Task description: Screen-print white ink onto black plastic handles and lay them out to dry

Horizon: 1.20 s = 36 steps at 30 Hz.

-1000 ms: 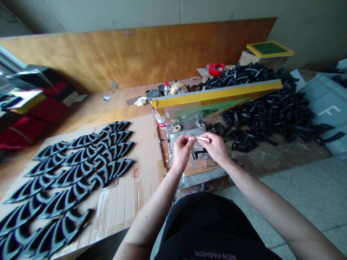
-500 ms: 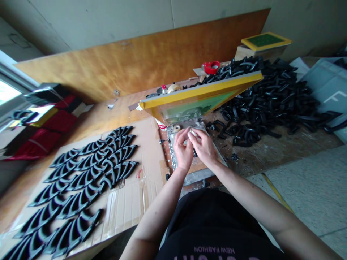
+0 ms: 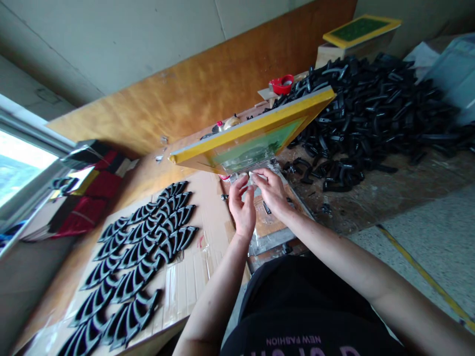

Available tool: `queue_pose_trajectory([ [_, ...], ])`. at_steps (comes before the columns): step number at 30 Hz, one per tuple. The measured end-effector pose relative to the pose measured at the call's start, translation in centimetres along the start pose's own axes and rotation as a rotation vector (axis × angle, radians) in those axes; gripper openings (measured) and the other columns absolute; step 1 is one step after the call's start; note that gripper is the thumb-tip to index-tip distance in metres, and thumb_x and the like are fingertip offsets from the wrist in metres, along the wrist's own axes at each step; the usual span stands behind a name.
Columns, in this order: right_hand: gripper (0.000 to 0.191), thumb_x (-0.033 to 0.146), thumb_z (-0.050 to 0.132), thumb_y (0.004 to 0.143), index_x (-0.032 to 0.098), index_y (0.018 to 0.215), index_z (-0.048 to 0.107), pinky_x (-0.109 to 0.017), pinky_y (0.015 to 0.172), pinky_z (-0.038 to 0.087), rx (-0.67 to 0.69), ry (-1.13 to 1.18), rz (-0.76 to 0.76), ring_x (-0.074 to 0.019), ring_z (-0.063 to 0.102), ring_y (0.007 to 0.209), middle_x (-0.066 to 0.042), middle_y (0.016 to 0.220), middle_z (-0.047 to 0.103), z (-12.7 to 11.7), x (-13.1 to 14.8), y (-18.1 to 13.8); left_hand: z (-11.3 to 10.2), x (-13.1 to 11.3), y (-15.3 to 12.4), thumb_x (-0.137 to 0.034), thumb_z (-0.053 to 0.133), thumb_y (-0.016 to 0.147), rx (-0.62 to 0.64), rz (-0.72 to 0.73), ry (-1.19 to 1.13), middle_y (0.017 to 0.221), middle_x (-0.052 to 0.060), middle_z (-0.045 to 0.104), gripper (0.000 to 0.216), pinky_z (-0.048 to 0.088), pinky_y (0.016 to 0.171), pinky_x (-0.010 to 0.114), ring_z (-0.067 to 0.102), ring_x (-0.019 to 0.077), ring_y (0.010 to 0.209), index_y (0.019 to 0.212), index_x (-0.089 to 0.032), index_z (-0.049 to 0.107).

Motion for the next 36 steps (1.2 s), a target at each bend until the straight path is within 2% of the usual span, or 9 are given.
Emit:
queue_pose_trajectory([
  [5, 0.031, 0.050, 0.063, 0.083, 0.021, 0.090, 0.069, -0.030, 0.077, 0.048, -0.024, 0.019, -0.004, -0.0172, 0.064, 0.084, -0.004, 0.089, 0.071, -0.7, -0.1, 1.2, -4.1, -3.0, 1.8, -0.034, 0.060, 0.086, -0.323, 0.164, 0.045, 0.115, 0.006, 0.059, 0.030, 0.048, 0.093, 0.031, 0.059, 0.0159, 0.106, 0.113, -0.021, 0.053],
  [8, 0.031, 0.049, 0.064, 0.082, 0.020, 0.089, 0.069, -0.030, 0.076, 0.048, -0.035, 0.059, 0.004, -0.0170, 0.064, 0.083, -0.004, 0.088, 0.071, -0.8, -0.2, 1.7, -5.7, -5.3, 2.9, -0.039, 0.055, 0.089, -0.420, 0.279, 0.124, 0.124, 0.006, 0.054, 0.033, 0.047, 0.095, 0.033, 0.056, 0.0170, 0.113, 0.117, -0.022, 0.048],
  [12, 0.031, 0.049, 0.064, 0.082, 0.020, 0.090, 0.069, -0.029, 0.075, 0.049, -0.055, 0.113, 0.017, -0.0163, 0.064, 0.083, -0.004, 0.090, 0.071, -0.8, -0.3, 2.1, -6.3, -7.0, 4.8, -0.049, 0.032, 0.097, -0.408, 0.310, 0.142, 0.128, 0.007, 0.053, 0.037, 0.046, 0.099, 0.036, 0.054, 0.0183, 0.121, 0.122, -0.024, 0.045],
  [16, 0.030, 0.048, 0.067, 0.080, 0.020, 0.089, 0.069, -0.030, 0.076, 0.048, -0.071, 0.179, 0.013, -0.0162, 0.062, 0.081, -0.004, 0.088, 0.070, -0.7, -0.4, 2.5, -6.6, -6.1, 6.6, -0.062, 0.018, 0.095, -0.370, 0.218, 0.036, 0.120, 0.008, 0.058, 0.053, 0.047, 0.101, 0.035, 0.056, 0.0188, 0.121, 0.117, -0.025, 0.048],
  [21, 0.030, 0.048, 0.070, 0.077, 0.020, 0.087, 0.067, -0.030, 0.073, 0.048, -0.093, 0.194, 0.017, -0.0160, 0.061, 0.078, -0.003, 0.084, 0.069, -0.7, -0.8, 3.1, -6.6, -5.1, 7.6, -0.065, 0.027, 0.093, -0.341, 0.199, -0.045, 0.114, 0.005, 0.061, 0.052, 0.050, 0.097, 0.031, 0.058, 0.0172, 0.118, 0.125, -0.029, 0.047],
  [27, 0.025, 0.046, 0.069, 0.076, 0.022, 0.084, 0.067, -0.030, 0.069, 0.047, -0.087, 0.224, 0.018, -0.0157, 0.059, 0.076, -0.002, 0.082, 0.067, -0.2, -0.7, 3.4, -6.6, -5.2, 7.3, -0.061, 0.028, 0.095, -0.392, 0.249, -0.078, 0.103, 0.003, 0.062, 0.045, 0.052, 0.087, 0.028, 0.062, 0.0149, 0.104, 0.114, -0.028, 0.052],
  [36, 0.022, 0.043, 0.070, 0.076, 0.022, 0.083, 0.067, -0.030, 0.069, 0.046, -0.074, 0.256, 0.035, -0.0153, 0.059, 0.077, -0.001, 0.080, 0.067, 0.2, -0.8, 3.7, -6.8, -4.9, 7.4, -0.057, 0.030, 0.096, -0.392, 0.217, -0.087, 0.100, 0.002, 0.059, 0.039, 0.051, 0.089, 0.030, 0.061, 0.0152, 0.102, 0.108, -0.026, 0.050],
])
Point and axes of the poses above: each hand's wrist, its own y-axis towards the middle knuckle, its own z-axis out of the palm, x = y × z, the point moved 9 cm from there along y, towards the middle knuckle
